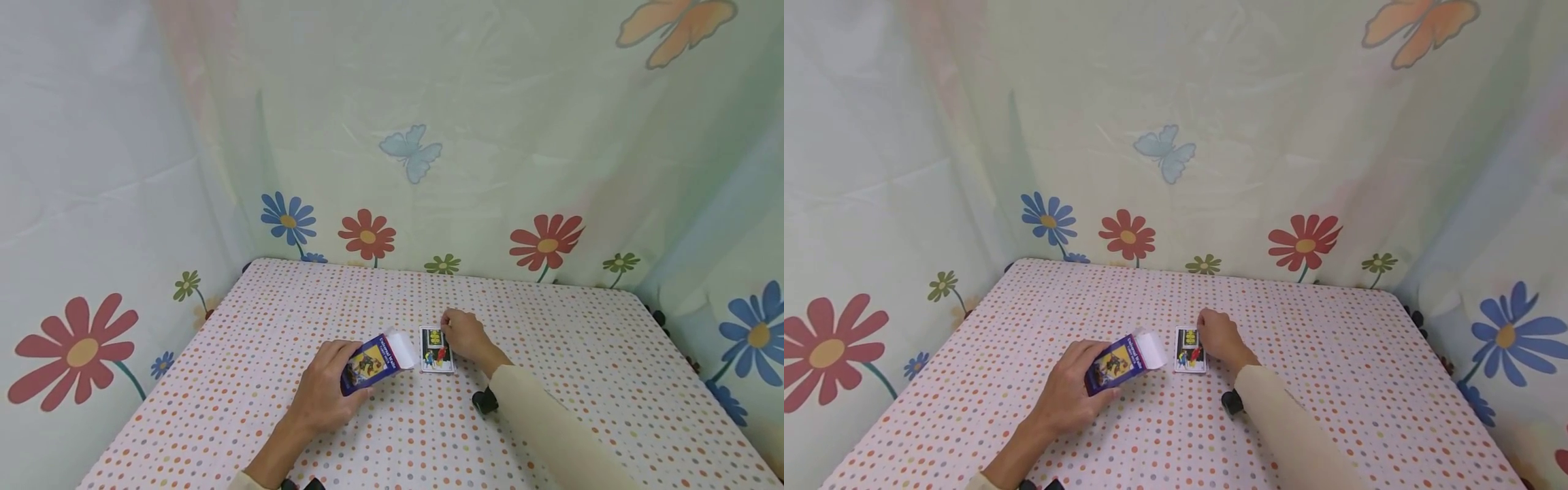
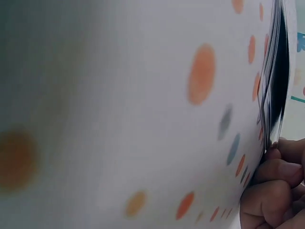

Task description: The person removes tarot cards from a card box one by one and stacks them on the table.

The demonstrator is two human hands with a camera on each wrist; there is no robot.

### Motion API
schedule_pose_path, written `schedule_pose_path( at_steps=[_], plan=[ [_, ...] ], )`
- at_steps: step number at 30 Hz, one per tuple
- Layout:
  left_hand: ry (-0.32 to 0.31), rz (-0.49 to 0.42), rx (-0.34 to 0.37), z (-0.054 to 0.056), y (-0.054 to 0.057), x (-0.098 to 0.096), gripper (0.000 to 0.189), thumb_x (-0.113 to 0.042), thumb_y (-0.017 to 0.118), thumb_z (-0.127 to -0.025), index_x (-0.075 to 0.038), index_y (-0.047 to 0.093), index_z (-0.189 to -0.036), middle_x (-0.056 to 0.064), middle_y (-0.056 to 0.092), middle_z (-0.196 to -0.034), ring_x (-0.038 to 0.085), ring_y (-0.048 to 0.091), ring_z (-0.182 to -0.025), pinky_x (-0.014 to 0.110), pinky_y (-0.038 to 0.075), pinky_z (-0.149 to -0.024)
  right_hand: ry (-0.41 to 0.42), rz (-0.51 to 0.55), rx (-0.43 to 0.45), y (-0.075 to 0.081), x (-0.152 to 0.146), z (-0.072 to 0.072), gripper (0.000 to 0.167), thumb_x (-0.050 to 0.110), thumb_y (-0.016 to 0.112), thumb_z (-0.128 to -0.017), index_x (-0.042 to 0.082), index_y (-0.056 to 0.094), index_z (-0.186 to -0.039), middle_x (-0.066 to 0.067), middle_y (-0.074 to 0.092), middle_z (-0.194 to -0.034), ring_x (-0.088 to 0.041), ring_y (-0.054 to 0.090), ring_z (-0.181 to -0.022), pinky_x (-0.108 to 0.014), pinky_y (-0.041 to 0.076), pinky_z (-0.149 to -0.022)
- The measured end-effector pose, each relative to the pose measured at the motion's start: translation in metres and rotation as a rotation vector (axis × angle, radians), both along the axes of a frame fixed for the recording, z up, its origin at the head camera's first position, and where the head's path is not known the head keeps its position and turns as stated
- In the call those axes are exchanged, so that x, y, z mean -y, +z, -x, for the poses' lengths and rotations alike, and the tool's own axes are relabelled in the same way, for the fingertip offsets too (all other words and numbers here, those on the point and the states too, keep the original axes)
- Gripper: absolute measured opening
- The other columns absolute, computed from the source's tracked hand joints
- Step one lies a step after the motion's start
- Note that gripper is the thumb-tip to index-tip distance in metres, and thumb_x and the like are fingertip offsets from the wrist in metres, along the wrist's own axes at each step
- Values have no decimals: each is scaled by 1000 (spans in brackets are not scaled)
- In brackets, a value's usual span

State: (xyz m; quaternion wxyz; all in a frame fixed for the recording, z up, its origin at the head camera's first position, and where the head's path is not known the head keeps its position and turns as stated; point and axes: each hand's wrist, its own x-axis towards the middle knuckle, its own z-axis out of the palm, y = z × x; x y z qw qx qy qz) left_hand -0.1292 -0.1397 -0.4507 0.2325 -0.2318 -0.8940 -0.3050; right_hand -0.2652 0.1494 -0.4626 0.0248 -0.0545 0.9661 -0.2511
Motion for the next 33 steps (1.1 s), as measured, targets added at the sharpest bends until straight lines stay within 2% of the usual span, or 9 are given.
schedule_pose_path(
  at_steps=[9, 16, 21, 33],
  plan=[
    [4, 6, 3, 0, 0, -1, 72, -31, 92, -71, -8, 62, -133, 1, 61, -124, 11, 54, -107, 33, 53, -84, 15, -23, 3, 1, 2, 0, 3, 15, 58, -103, 12, 59, -102, -4, 59, -80, -19, 51, -66, -31, 40, -57],
    [2, 14, -6, 0, 0, 0, 72, -32, 91, -72, -8, 62, -133, 2, 61, -124, 11, 54, -107, 33, 53, -84, 43, -56, 20, 2, 1, 1, 17, 25, 67, -99, 16, 61, -112, -3, 55, -72, -20, 48, -67, -34, 37, -60],
    [-6, 7, -16, 1, -1, 0, 71, -32, 91, -72, -7, 63, -132, 2, 61, -123, 11, 54, -106, 32, 53, -83, 72, -74, 26, 0, 0, 1, 14, 25, 67, -99, 16, 63, -109, -3, 56, -74, -19, 48, -66, -33, 38, -59],
    [-22, -4, -28, 1, -1, -1, 69, -29, 90, -72, -7, 63, -131, 2, 62, -122, 10, 54, -103, 30, 52, -80, 43, -63, 32, 0, 2, 3, 12, 25, 67, -99, 14, 62, -102, -4, 56, -75, -19, 49, -65, -31, 38, -58]
  ],
)
